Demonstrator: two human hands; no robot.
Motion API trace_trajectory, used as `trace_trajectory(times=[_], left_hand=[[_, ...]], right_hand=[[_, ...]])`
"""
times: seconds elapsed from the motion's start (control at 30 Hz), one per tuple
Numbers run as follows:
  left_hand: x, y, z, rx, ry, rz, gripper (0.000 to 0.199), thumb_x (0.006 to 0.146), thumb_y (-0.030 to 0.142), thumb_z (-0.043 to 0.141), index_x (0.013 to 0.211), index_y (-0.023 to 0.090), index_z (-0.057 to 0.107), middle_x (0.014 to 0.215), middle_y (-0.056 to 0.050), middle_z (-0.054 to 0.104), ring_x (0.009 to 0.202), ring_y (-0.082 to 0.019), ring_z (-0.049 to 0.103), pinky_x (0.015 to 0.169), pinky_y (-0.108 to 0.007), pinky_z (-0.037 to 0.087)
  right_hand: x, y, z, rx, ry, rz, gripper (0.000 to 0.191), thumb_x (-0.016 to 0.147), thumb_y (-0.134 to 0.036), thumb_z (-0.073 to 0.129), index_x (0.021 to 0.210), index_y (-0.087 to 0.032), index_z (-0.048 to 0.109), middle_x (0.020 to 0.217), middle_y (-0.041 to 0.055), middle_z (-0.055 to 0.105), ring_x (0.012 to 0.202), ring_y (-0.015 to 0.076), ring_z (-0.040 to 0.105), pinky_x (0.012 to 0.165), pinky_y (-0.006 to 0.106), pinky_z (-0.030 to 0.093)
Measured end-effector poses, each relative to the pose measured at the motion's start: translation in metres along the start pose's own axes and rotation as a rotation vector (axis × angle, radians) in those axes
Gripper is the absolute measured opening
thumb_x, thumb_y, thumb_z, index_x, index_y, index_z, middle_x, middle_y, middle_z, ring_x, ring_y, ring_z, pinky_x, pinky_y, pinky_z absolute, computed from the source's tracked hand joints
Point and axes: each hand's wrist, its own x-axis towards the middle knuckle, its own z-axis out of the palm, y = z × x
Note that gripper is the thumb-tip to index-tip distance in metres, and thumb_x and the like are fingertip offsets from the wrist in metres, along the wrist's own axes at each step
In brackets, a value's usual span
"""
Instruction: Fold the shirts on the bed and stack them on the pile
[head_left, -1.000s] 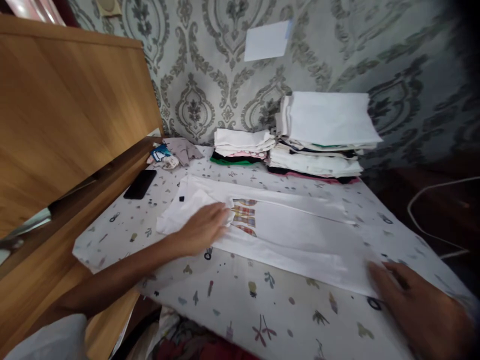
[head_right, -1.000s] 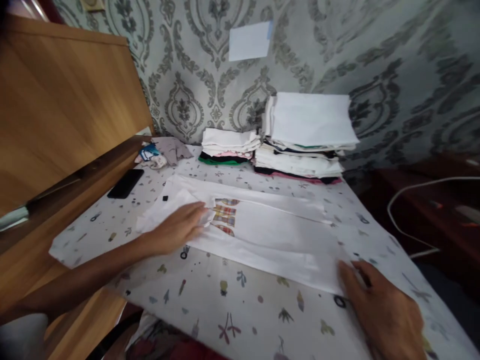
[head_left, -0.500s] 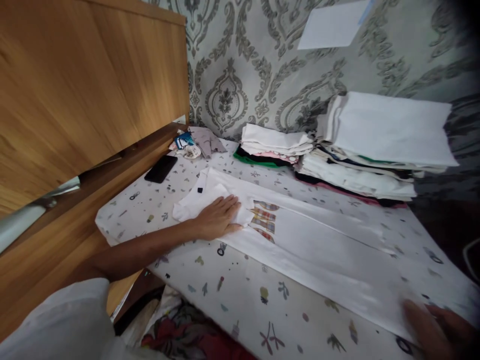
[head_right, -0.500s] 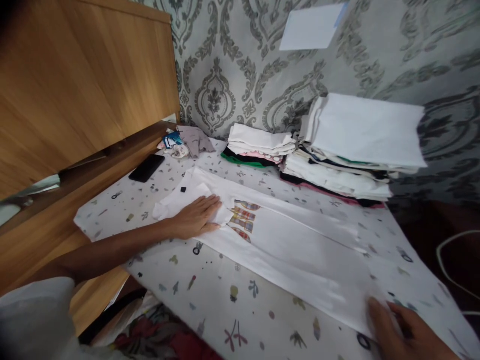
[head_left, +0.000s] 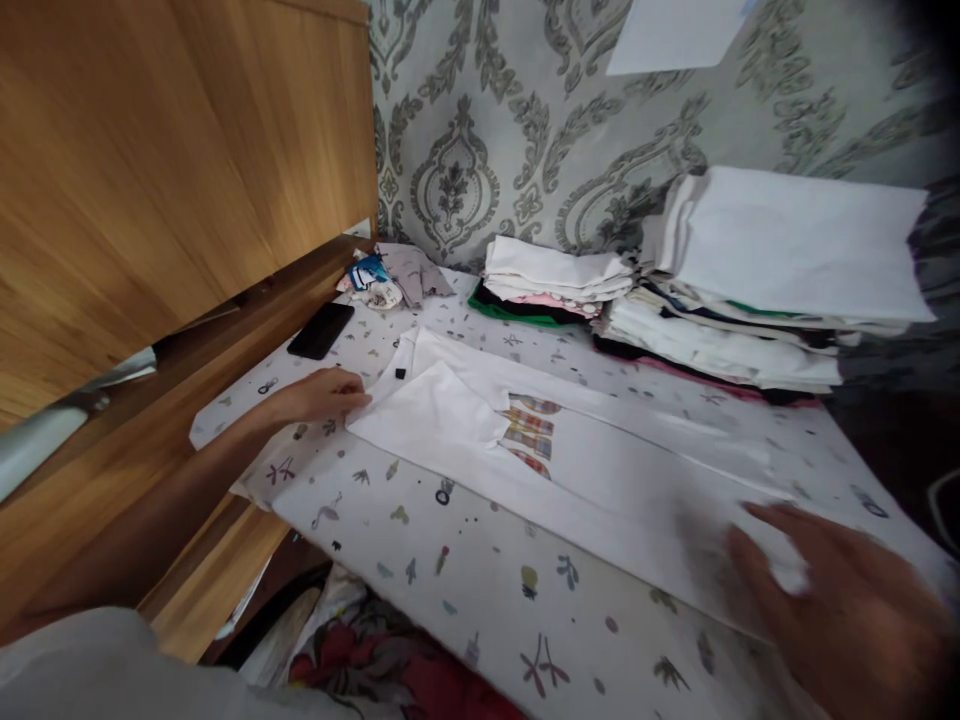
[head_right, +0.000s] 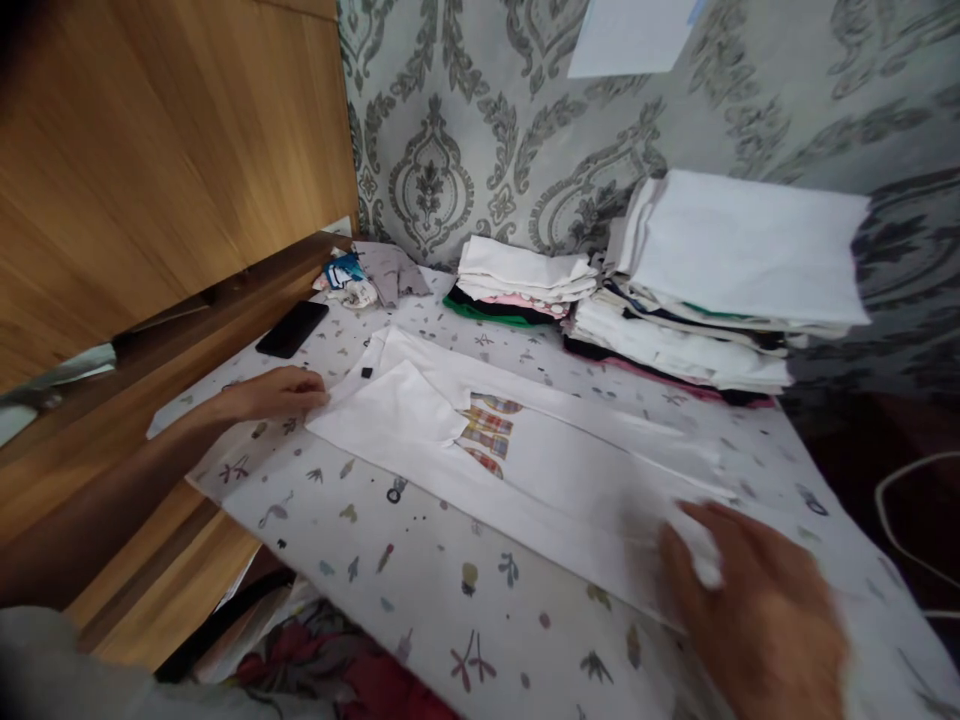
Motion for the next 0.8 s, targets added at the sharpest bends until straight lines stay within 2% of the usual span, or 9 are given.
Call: trace_trajectory(times=[0.1, 0.17, 0.23, 0.3, 0.37, 0.47, 0.63, 0.73, 0.8], left_hand=[[-0.006, 0.002, 0.016, -0.02, 0.075, -0.028, 0.034, 0.076, 0.053, 0.06, 0.078, 0.02, 0.065, 0.067, -0.001, 0.061, 0.065, -0.017, 0.054, 0.058, -0.026, 0.035], [-0.008, 0.004, 0.027, -0.086, 0.128, -0.027, 0.034, 0.074, 0.052, 0.062, 0.087, 0.021, 0.064, 0.068, 0.0, 0.061, 0.065, -0.017, 0.054, 0.057, -0.026, 0.035], [-0.009, 0.004, 0.036, -0.154, 0.139, -0.018, 0.033, 0.074, 0.05, 0.062, 0.091, 0.022, 0.061, 0.065, 0.003, 0.058, 0.061, -0.016, 0.052, 0.056, -0.026, 0.033], [-0.011, 0.001, 0.041, -0.163, 0.133, -0.006, 0.028, 0.077, 0.047, 0.06, 0.092, 0.024, 0.058, 0.061, 0.005, 0.056, 0.059, -0.016, 0.051, 0.056, -0.027, 0.032], [-0.014, 0.0, 0.044, -0.106, 0.162, 0.0, 0.022, 0.08, 0.044, 0.057, 0.091, 0.025, 0.056, 0.061, 0.006, 0.056, 0.06, -0.018, 0.051, 0.058, -0.028, 0.033], [-0.018, 0.0, 0.044, -0.016, 0.2, -0.01, 0.017, 0.083, 0.043, 0.054, 0.088, 0.026, 0.054, 0.063, 0.006, 0.058, 0.064, -0.02, 0.053, 0.061, -0.031, 0.034], [-0.024, 0.005, 0.046, 0.057, 0.221, -0.043, 0.016, 0.083, 0.044, 0.053, 0.087, 0.029, 0.055, 0.066, 0.003, 0.062, 0.066, -0.024, 0.057, 0.061, -0.034, 0.036], [-0.026, 0.013, 0.048, 0.235, 0.25, -0.06, 0.02, 0.086, 0.045, 0.049, 0.092, 0.027, 0.058, 0.072, -0.001, 0.066, 0.07, -0.027, 0.062, 0.061, -0.035, 0.038], [-0.022, 0.022, 0.046, 0.395, 0.273, -0.049, 0.026, 0.089, 0.043, 0.046, 0.1, 0.024, 0.06, 0.085, -0.005, 0.07, 0.078, -0.03, 0.065, 0.063, -0.036, 0.041]], right_hand=[[0.038, -0.088, -0.003, 0.309, -0.219, -0.33, 0.043, 0.095, -0.047, 0.038, 0.116, -0.023, 0.067, 0.122, 0.0124, 0.069, 0.113, 0.029, 0.065, 0.097, 0.048, 0.054], [0.058, -0.14, 0.009, 0.405, -0.306, -0.531, 0.044, 0.099, -0.043, 0.036, 0.124, -0.023, 0.066, 0.134, 0.0106, 0.065, 0.126, 0.0272, 0.058, 0.106, 0.049, 0.048], [0.071, -0.18, 0.026, 0.4, -0.309, -0.632, 0.047, 0.101, -0.039, 0.032, 0.133, -0.019, 0.062, 0.144, 0.0123, 0.057, 0.135, 0.0274, 0.051, 0.112, 0.051, 0.043], [0.078, -0.205, 0.044, 0.37, -0.324, -0.694, 0.05, 0.102, -0.038, 0.032, 0.139, -0.016, 0.056, 0.149, 0.0142, 0.051, 0.142, 0.0283, 0.043, 0.116, 0.052, 0.038], [0.08, -0.217, 0.058, 0.34, -0.333, -0.716, 0.052, 0.103, -0.042, 0.032, 0.145, -0.016, 0.05, 0.154, 0.0146, 0.045, 0.146, 0.029, 0.037, 0.118, 0.055, 0.033], [0.077, -0.219, 0.069, 0.309, -0.325, -0.711, 0.055, 0.104, -0.044, 0.032, 0.15, -0.017, 0.043, 0.158, 0.0142, 0.037, 0.149, 0.0282, 0.031, 0.121, 0.055, 0.027], [0.074, -0.217, 0.067, 0.297, -0.331, -0.705, 0.055, 0.104, -0.044, 0.033, 0.151, -0.016, 0.042, 0.159, 0.0141, 0.035, 0.149, 0.0266, 0.029, 0.122, 0.053, 0.025], [0.074, -0.218, 0.065, 0.307, -0.33, -0.71, 0.055, 0.104, -0.042, 0.033, 0.151, -0.015, 0.042, 0.159, 0.0149, 0.036, 0.149, 0.0272, 0.029, 0.122, 0.054, 0.026], [0.073, -0.219, 0.064, 0.31, -0.326, -0.712, 0.054, 0.104, -0.042, 0.034, 0.151, -0.015, 0.042, 0.158, 0.015, 0.037, 0.149, 0.0275, 0.029, 0.121, 0.054, 0.027]])
